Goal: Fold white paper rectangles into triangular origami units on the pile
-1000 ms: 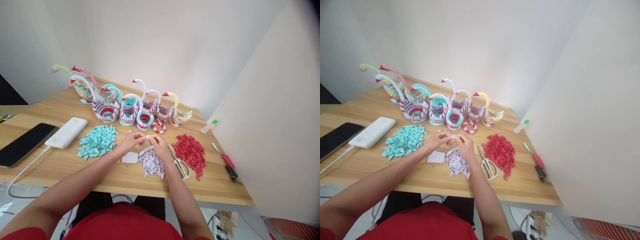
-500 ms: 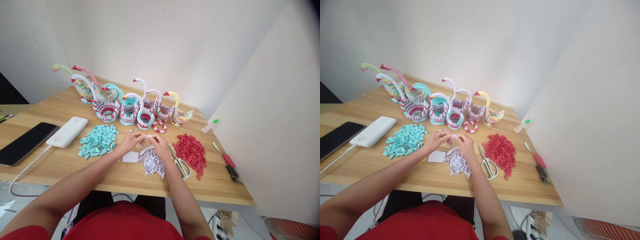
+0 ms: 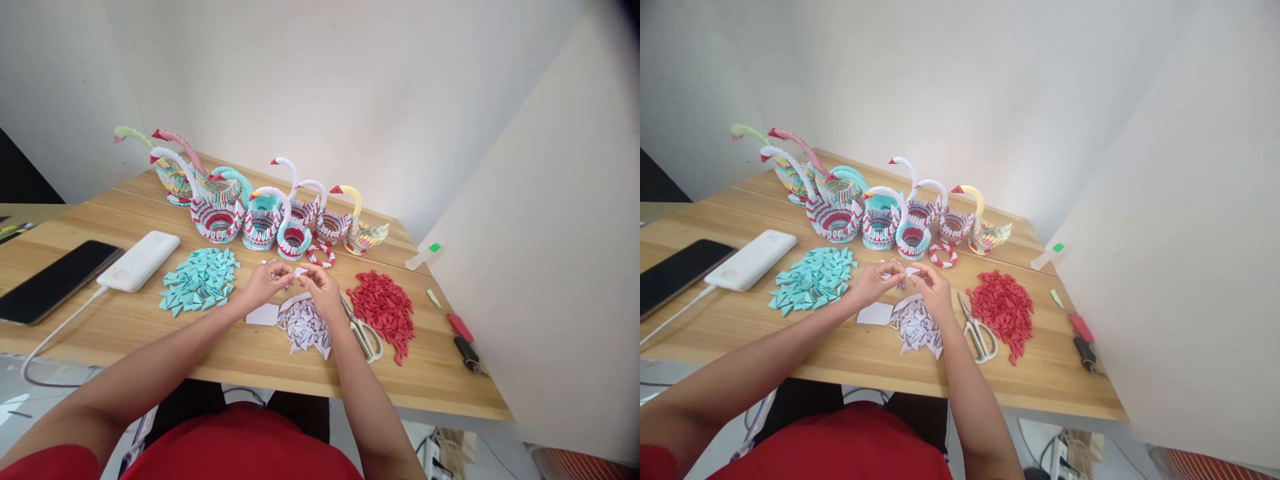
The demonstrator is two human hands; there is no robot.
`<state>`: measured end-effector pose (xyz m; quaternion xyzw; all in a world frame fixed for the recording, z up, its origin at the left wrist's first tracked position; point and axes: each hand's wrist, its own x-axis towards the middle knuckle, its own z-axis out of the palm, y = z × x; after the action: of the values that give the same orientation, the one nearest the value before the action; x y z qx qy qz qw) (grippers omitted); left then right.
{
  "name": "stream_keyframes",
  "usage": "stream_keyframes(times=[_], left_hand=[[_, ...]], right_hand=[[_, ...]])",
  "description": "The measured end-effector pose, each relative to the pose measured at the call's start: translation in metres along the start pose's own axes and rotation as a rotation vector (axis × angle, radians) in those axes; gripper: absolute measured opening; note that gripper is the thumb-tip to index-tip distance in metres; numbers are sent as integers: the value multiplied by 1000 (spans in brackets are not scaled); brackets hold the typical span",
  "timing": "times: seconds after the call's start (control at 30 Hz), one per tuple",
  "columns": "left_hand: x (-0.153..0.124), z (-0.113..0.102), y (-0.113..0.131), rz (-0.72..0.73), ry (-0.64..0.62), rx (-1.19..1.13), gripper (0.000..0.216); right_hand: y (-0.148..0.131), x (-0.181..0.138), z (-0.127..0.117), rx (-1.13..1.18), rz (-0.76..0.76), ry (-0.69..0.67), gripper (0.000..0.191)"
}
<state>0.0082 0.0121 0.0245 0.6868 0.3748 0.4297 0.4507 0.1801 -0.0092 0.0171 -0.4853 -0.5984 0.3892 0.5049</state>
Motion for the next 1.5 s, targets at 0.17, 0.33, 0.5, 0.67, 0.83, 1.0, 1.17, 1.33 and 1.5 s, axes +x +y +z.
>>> stream_keyframes(times=[0.17,0.33,0.5,0.67,0.83,1.0,1.17,1.33,1.5], left_hand=[[0,2,-3,7,15,63,20],[0,3,-4,41,43,135,21],[-2,2,-2,112,58,193,19],[-3,3,-1,117,91,189,19],[1,2,-7,14,54,-31,19],[4,1,-12,-57,-30,-176,25],[3,2,-10,-54,-53,-63,28],[3,2,-9,-40,-84,-54,26],[3,2,-11,-36,-82,-59,26]], right_hand=[[3,0,0,10,-26,-21,31],[2,-1,2,21,-20,-26,29],[-1,-1,3,-3,-24,-16,29],[-4,-1,6,52,-34,-24,30],[-5,-1,-2,-5,-139,1,32],[-11,-1,-11,-437,-470,-44,27],[-14,0,-13,-577,-568,-43,15],[-14,-1,-13,-610,-536,-84,13],[-15,-1,-13,-616,-537,-120,15]])
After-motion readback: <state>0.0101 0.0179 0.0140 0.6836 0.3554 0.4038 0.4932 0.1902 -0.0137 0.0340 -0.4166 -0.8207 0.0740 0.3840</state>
